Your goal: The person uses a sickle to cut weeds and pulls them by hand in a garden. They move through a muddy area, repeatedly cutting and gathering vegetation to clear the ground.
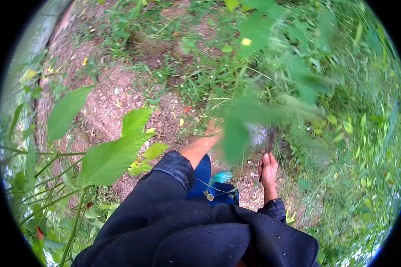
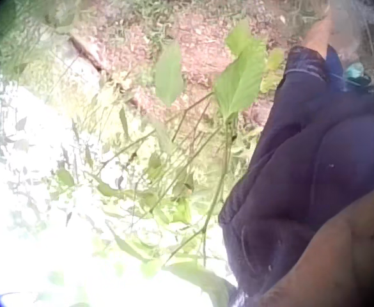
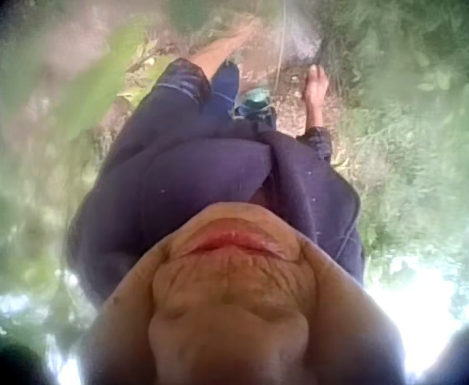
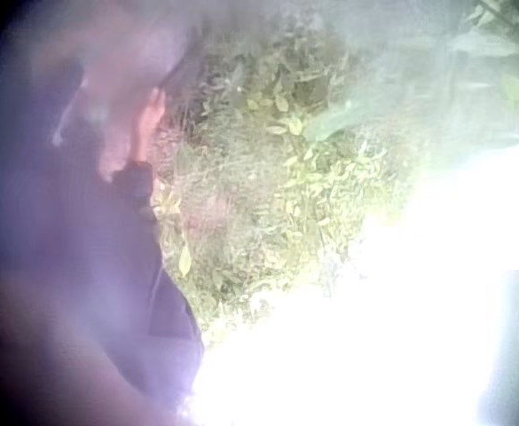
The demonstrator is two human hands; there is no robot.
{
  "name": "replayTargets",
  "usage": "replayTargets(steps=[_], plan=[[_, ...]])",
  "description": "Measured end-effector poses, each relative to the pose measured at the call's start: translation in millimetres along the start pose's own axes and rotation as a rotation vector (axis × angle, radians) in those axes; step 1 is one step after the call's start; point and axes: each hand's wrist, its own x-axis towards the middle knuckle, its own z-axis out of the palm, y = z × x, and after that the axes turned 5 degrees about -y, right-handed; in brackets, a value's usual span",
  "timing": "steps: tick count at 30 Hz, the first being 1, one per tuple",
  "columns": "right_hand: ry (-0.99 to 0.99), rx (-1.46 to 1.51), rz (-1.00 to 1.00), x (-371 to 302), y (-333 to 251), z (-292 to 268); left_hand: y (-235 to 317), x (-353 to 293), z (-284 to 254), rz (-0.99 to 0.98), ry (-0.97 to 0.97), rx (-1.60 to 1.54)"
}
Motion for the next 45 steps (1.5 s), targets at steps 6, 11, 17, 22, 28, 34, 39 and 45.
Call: replayTargets(steps=[6, 11, 17, 22, 28, 34, 39, 45], plan=[[-0.180, 0.265, 0.060, 93, -71, 104, 21, -48, 122, 0.185, -0.149, 2.772], [-0.483, 0.034, -0.163, 155, 5, 160, 35, -66, 108, 0.403, -0.187, 2.733], [-0.400, -0.328, 0.230, 160, 94, 187, 69, -20, 73, 0.575, 0.266, 2.614], [-0.352, -0.499, 0.093, 180, 157, 164, 127, -10, 10, 0.060, 0.578, 2.642], [-0.302, -0.167, -0.094, 157, 32, 114, 137, 25, 74, 0.463, 0.821, 1.627], [0.188, -0.545, -0.229, 239, 7, 86, 132, 93, 143, 1.117, 0.707, 2.047], [-0.128, -0.892, -0.151, 238, 73, 82, 97, 192, 146, 1.006, 0.141, 2.781], [-0.404, -0.913, -0.190, 198, 93, 74, 40, 271, 83, 0.215, 0.617, 2.885]])
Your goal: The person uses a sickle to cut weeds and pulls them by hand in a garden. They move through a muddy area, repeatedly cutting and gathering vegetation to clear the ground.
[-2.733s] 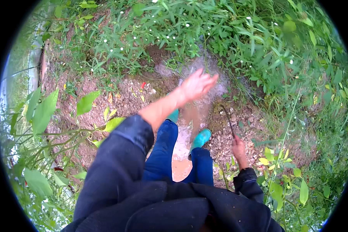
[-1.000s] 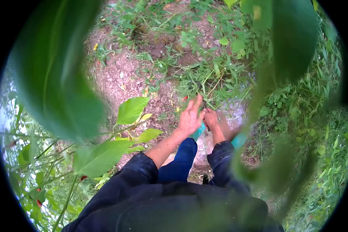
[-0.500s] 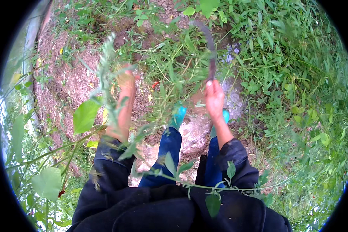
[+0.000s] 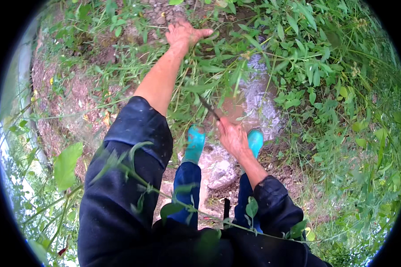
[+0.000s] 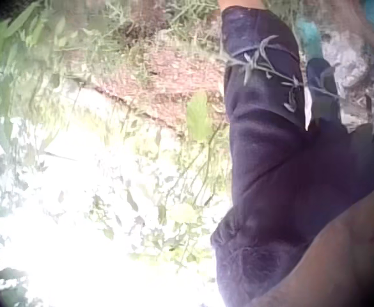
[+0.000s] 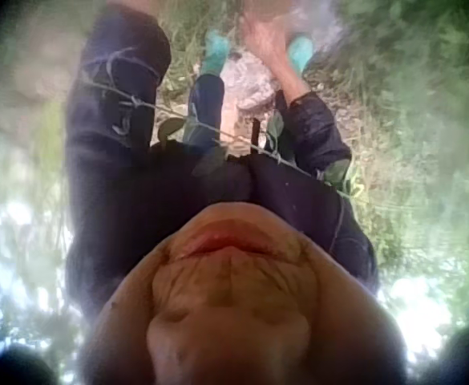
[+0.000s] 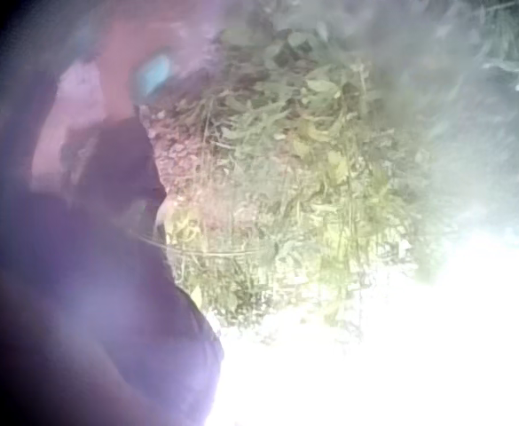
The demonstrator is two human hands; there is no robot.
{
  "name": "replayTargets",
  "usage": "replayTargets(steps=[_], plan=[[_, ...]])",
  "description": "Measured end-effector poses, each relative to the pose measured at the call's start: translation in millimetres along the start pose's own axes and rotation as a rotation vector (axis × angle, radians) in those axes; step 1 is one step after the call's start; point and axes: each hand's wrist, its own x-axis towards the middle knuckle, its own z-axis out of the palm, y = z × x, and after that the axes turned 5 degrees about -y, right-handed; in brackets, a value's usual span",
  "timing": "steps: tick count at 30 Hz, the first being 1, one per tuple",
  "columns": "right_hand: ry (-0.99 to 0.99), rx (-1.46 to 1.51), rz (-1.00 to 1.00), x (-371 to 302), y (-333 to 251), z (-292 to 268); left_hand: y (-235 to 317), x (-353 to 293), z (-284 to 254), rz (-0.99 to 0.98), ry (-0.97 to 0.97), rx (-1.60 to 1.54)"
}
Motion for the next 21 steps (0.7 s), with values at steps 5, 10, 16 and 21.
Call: replayTargets(steps=[5, 10, 16, 21], plan=[[0.044, 0.098, 0.032, -8, 53, -35, 5, 2, 44, -0.063, -0.044, 0.299], [0.291, 0.593, 0.014, 15, 86, -58, -27, 12, 71, 0.053, 0.049, 0.100], [0.442, 0.461, -0.197, 108, 93, -67, -46, 7, 73, 0.254, 0.168, -0.021], [0.410, 0.348, -0.140, 140, 107, -77, -64, 17, 89, 0.239, 0.152, 0.032]])
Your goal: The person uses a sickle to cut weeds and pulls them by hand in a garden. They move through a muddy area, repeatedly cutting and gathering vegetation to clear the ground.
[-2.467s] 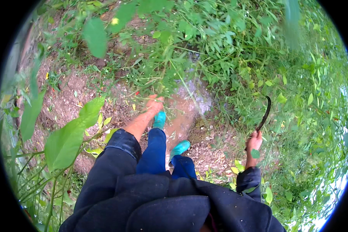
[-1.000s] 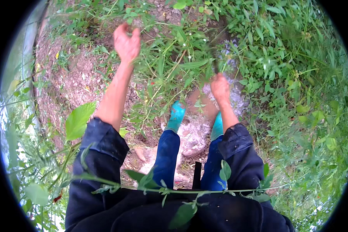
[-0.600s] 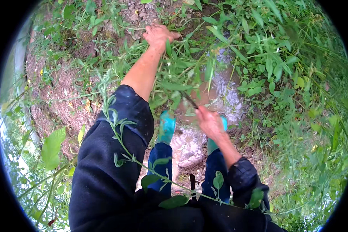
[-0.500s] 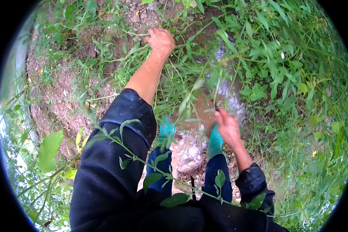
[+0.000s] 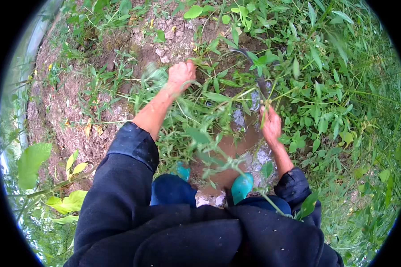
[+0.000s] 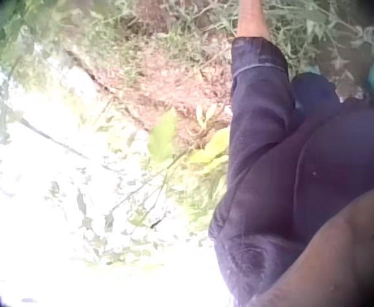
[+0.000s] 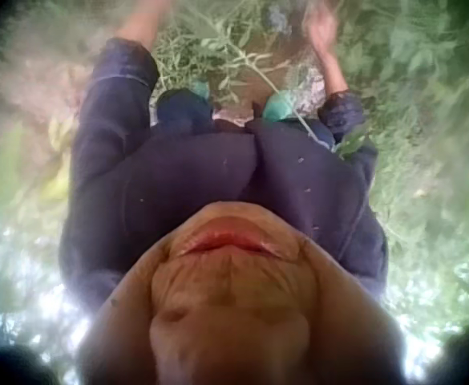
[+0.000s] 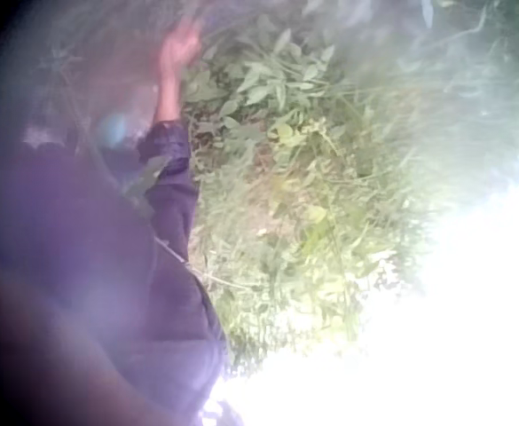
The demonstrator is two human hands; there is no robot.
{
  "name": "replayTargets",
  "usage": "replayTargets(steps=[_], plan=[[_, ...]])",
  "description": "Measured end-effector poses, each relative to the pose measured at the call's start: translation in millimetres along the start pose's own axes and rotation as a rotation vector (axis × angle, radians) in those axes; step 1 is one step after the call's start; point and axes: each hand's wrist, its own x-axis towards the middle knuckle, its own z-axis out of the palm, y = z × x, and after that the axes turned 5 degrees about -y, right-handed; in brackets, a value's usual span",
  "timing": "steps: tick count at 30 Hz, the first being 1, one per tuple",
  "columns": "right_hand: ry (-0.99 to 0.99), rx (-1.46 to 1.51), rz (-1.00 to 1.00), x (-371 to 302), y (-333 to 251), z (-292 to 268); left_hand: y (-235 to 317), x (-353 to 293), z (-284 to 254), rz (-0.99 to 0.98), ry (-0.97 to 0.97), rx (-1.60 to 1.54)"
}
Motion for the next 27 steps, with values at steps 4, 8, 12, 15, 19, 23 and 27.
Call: replayTargets(steps=[4, 8, 12, 15, 19, 23, 27], plan=[[-0.174, -0.140, -0.123, 55, -7, 9, -12, 8, 5, 0.061, 0.148, 0.125], [-0.223, -0.414, -0.276, 89, -12, 54, -15, 36, 6, -0.211, -0.212, -0.089], [-0.175, -0.364, -0.232, 73, 3, 87, 0, 37, 18, 0.247, 0.027, 0.075], [-0.216, -0.311, -0.224, 47, -14, 83, -28, 25, 19, 0.223, -0.005, 0.194], [-0.116, -0.450, -0.417, 113, 31, 92, 8, 28, 9, -0.058, -0.050, -0.068], [-0.241, -0.359, -0.259, 72, -19, 90, -49, 23, 42, 0.062, -0.008, -0.118], [-0.292, -0.434, -0.323, 1, 34, 57, -33, 12, 5, 0.403, 0.061, 0.399]])
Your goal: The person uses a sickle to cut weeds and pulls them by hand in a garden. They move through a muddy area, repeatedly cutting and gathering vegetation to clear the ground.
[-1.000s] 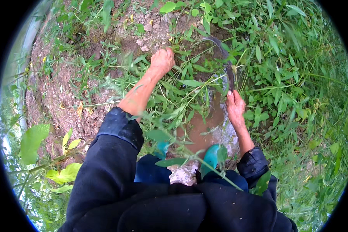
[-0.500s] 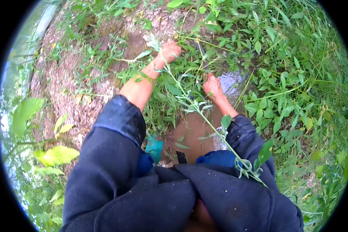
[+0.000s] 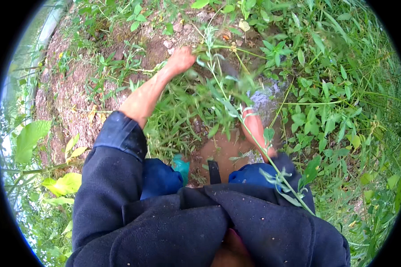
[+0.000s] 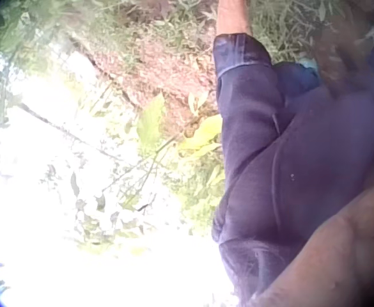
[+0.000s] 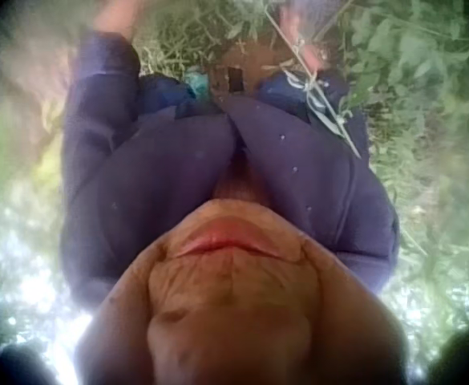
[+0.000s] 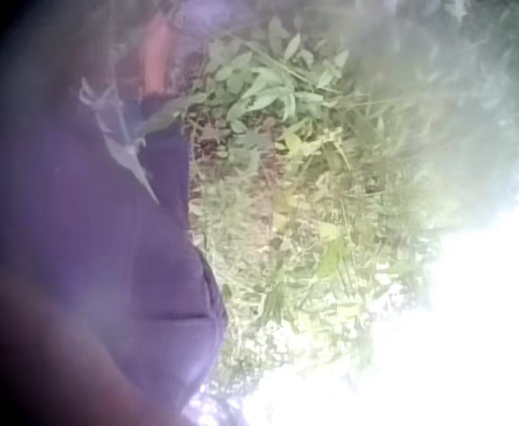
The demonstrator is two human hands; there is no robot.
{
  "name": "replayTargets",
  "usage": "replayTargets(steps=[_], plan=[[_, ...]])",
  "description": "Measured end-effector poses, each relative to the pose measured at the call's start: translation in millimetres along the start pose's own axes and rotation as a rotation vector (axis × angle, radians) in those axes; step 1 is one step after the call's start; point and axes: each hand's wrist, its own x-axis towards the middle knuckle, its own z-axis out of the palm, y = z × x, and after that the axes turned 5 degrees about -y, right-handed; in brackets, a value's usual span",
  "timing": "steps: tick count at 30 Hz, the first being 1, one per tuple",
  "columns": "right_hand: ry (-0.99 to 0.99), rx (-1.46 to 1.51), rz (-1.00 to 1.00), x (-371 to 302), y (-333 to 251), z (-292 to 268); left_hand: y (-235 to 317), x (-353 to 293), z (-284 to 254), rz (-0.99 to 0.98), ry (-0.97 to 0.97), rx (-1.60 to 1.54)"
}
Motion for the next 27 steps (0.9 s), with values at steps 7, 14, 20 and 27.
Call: replayTargets(steps=[7, 14, 20, 27], plan=[[0.177, 0.207, 0.218, -34, 32, -30, -11, -4, 47, -0.186, 0.106, -0.537], [0.076, 0.025, -0.063, 73, -33, -14, -27, -16, -5, -0.412, -0.113, -0.663], [0.145, 0.405, 0.141, 6, 4, -19, -7, -121, -71, -0.613, -0.200, -0.833], [0.323, 0.563, 0.363, -21, 67, -23, -93, -150, -155, -1.010, 0.183, -0.445]])
